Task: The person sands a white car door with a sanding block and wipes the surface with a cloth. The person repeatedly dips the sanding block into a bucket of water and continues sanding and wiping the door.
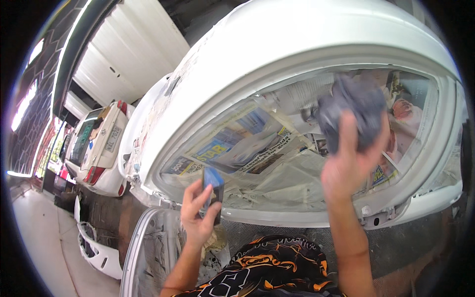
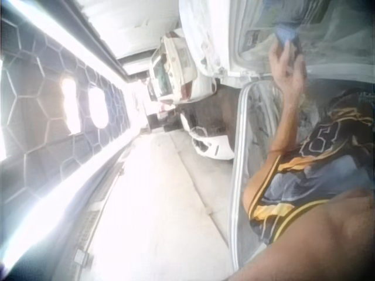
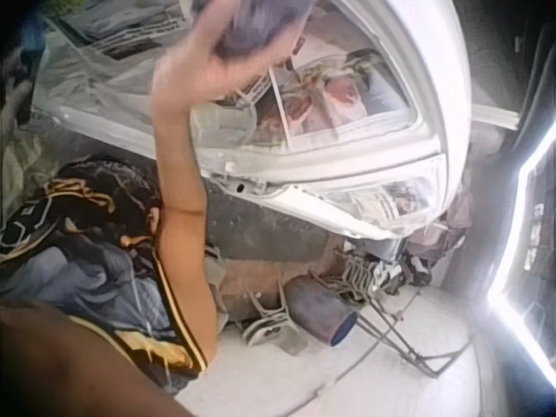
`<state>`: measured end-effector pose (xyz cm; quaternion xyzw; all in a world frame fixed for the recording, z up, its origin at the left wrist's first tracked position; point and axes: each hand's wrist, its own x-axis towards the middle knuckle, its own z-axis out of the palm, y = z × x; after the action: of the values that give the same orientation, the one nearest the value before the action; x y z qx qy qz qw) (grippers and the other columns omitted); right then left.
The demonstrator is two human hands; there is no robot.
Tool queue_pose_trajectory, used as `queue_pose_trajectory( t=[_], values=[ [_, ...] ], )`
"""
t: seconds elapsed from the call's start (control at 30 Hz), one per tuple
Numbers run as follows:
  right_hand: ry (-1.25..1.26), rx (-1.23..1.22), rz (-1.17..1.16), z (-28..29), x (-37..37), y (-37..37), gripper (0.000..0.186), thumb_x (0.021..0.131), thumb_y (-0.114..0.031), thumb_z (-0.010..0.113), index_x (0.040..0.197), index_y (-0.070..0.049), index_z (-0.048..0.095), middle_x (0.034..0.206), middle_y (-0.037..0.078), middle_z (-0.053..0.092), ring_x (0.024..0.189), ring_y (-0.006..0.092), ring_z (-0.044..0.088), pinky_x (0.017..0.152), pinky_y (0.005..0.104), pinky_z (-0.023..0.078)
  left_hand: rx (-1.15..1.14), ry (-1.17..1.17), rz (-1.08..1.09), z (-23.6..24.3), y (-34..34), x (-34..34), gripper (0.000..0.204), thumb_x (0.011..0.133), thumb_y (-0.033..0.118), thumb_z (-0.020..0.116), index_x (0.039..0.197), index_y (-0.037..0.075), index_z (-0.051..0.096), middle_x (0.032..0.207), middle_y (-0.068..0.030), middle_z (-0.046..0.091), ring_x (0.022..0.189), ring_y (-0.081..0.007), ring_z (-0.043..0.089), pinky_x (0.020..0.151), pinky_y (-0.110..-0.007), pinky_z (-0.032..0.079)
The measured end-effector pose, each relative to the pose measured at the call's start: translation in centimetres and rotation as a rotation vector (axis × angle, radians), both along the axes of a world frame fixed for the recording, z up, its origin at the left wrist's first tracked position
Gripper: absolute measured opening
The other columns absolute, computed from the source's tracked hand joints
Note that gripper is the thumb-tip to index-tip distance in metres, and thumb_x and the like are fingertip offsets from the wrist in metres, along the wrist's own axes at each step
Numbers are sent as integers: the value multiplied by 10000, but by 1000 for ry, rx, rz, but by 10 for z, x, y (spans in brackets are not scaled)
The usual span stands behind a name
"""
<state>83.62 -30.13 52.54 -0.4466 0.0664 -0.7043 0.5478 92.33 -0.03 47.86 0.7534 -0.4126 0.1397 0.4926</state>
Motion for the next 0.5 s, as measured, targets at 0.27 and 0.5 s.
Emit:
queue_pose_trajectory(
  t=[0.27,0.5],
  values=[
    [278,-496,-478,23,159,94,561,826,-15,776,1341,-230,714,1310,140,532,1143,347,531,977,448,471,-149,255,123,-44,56,-17,483,840,-32,769,1316,-43,686,1402,-218,584,1276,-307,587,1096,-397,442],
    [410,-585,-469,26,150,90,578,762,-31,783,1301,-237,741,1244,131,575,1135,351,551,980,457,460,-241,166,159,-30,69,4,486,891,28,756,1350,-86,647,1445,-224,545,1329,-304,544,1135,-393,397]
  ],
)
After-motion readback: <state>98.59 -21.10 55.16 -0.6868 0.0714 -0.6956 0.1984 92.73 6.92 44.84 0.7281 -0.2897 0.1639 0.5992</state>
